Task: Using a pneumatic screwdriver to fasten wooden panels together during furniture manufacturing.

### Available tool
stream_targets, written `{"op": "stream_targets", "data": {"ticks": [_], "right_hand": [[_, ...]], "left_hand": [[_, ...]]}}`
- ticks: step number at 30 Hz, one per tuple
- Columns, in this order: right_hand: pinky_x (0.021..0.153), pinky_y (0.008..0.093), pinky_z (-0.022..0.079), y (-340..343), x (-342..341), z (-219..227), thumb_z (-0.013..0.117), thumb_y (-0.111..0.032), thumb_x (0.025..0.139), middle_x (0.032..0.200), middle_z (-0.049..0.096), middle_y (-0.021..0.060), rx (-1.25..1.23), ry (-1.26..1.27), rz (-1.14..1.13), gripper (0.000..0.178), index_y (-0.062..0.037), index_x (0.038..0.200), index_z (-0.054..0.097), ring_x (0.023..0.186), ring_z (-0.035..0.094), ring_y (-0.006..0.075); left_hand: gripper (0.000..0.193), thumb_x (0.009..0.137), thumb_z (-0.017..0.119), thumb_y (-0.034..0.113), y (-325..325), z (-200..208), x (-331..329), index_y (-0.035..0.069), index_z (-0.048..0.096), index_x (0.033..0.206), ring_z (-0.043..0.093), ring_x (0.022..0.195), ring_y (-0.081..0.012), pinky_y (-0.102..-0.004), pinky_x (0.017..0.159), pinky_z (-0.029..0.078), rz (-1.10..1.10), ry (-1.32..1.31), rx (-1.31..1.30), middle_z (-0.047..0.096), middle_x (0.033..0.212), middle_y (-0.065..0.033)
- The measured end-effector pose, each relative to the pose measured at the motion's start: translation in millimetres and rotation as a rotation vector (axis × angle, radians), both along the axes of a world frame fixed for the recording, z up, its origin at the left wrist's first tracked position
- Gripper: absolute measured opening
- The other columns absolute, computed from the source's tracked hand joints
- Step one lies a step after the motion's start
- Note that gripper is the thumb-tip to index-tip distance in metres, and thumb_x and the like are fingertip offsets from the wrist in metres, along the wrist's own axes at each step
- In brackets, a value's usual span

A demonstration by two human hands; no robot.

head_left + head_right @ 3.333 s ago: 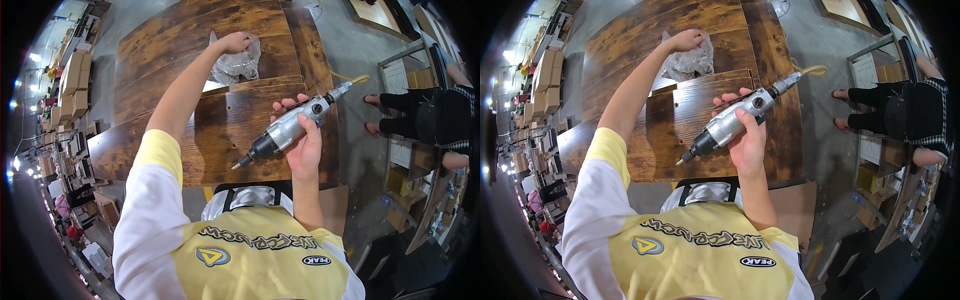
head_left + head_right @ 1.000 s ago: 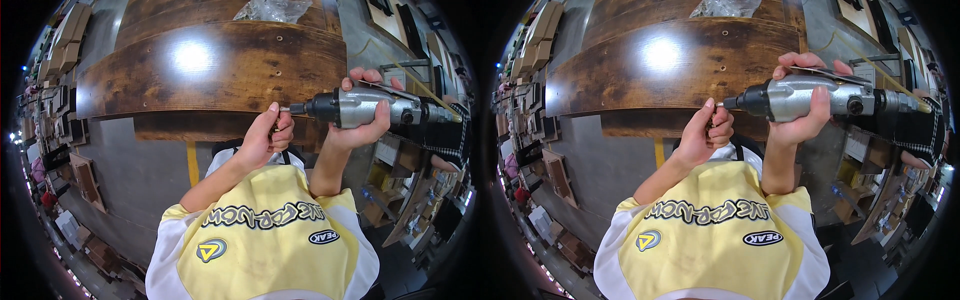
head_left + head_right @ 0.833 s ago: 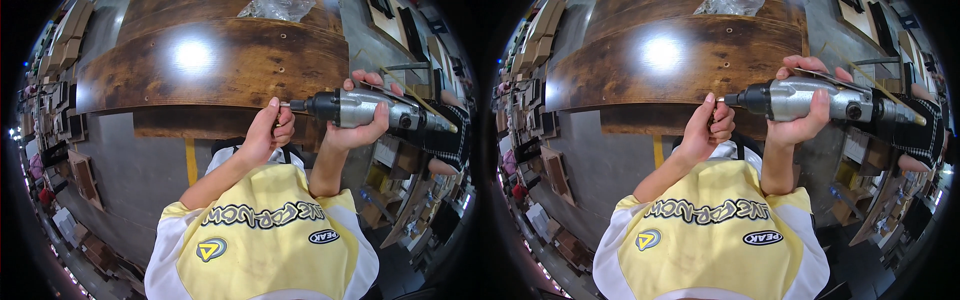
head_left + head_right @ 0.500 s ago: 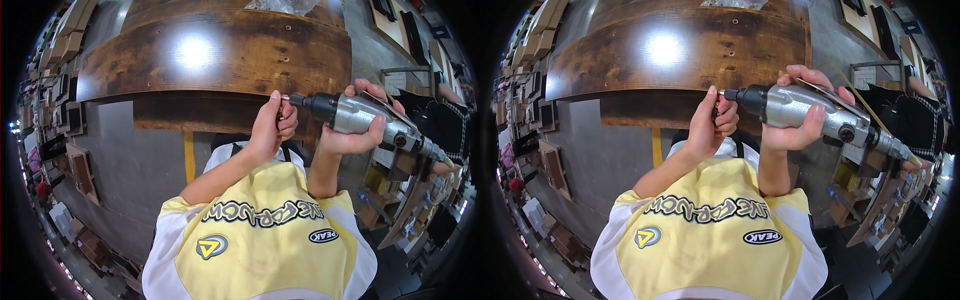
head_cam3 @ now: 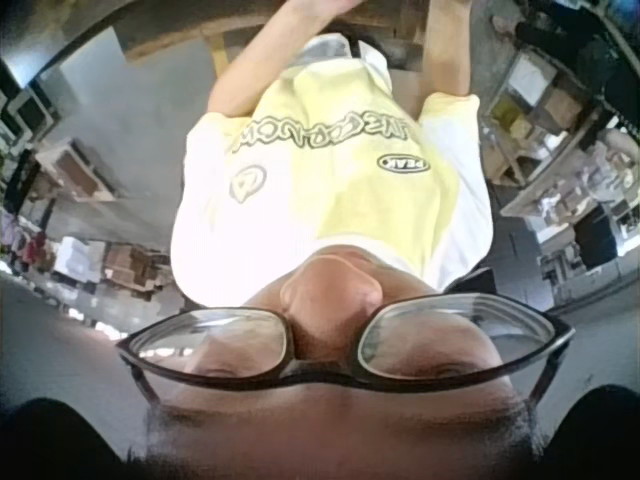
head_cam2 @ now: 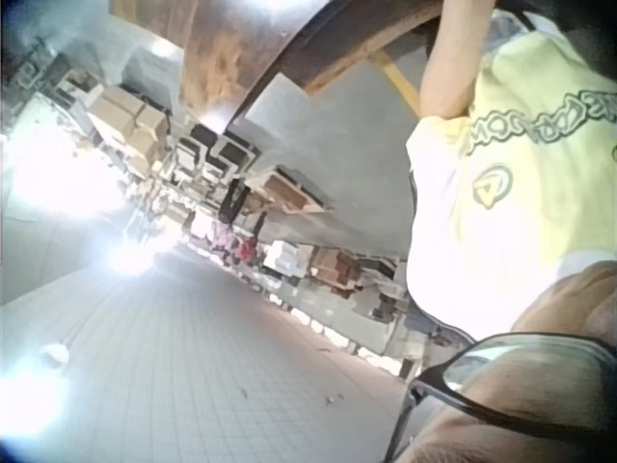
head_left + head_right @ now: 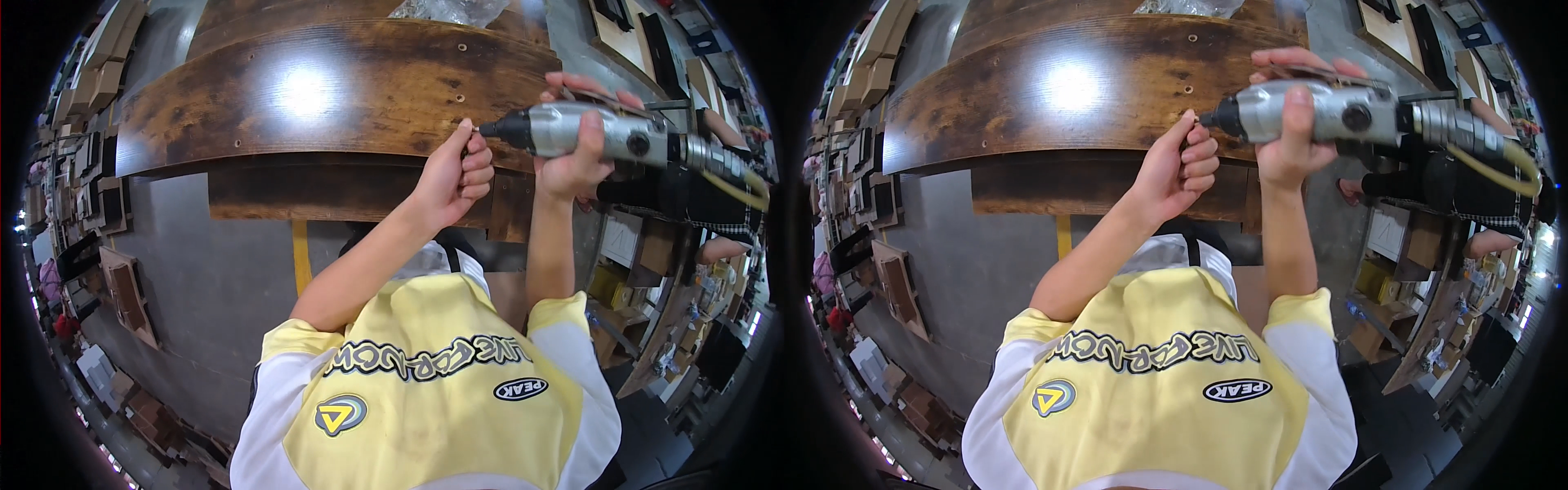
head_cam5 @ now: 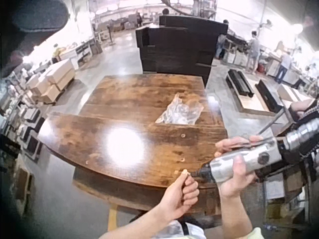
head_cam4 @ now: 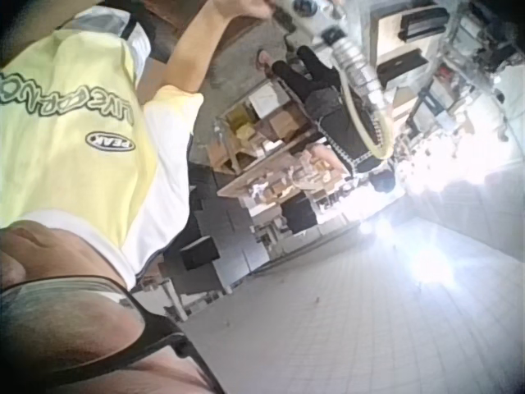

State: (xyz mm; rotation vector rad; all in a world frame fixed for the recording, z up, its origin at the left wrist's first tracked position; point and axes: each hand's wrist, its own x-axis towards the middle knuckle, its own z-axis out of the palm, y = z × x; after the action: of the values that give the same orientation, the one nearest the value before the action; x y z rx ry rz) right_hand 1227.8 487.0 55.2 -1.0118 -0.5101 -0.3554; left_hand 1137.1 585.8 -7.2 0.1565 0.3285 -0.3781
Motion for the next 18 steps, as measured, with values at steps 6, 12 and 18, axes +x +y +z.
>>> {"op": "stream_targets", "data": {"ticks": [6,12,18], "right_hand": [[0.073,0.0367,0.056,14.8,22.8,-7.5,0.060,-0.015,0.087,0.102,0.061,0.0240,-0.280,-0.107,0.186,0.052,-0.0036,0.128,0.030,0.088,0.065,0.0290],[0.074,0.0301,0.054,35.0,41.3,-7.1,0.059,0.001,0.086,0.099,0.063,0.0186,-0.242,-0.214,0.257,0.044,-0.0015,0.123,0.035,0.089,0.065,0.0217],[0.078,0.0315,0.055,43.8,47.6,-7.6,0.059,0.002,0.086,0.099,0.064,0.0196,-0.301,-0.251,0.231,0.042,0.0000,0.122,0.036,0.089,0.065,0.0230]], "left_hand": [[0.036,0.104,0.037,0.040,-3.7,-3.2,12.0,0.017,0.043,0.077,0.024,0.047,-0.0058,-0.0223,0.039,0.019,0.102,0.187,-0.180,0.031,0.060,0.0071],[0.030,0.102,0.045,0.029,27.0,-13.2,-49.8,0.012,0.043,0.077,0.029,0.047,-0.0048,-0.0191,0.039,0.023,-0.016,0.087,-0.082,0.037,0.063,0.0036],[0.030,0.102,0.042,0.029,57.2,-27.1,-101.6,0.008,0.049,0.082,0.032,0.047,-0.0052,-0.0203,0.041,0.023,0.111,0.150,0.141,0.047,0.067,-0.0004]]}}
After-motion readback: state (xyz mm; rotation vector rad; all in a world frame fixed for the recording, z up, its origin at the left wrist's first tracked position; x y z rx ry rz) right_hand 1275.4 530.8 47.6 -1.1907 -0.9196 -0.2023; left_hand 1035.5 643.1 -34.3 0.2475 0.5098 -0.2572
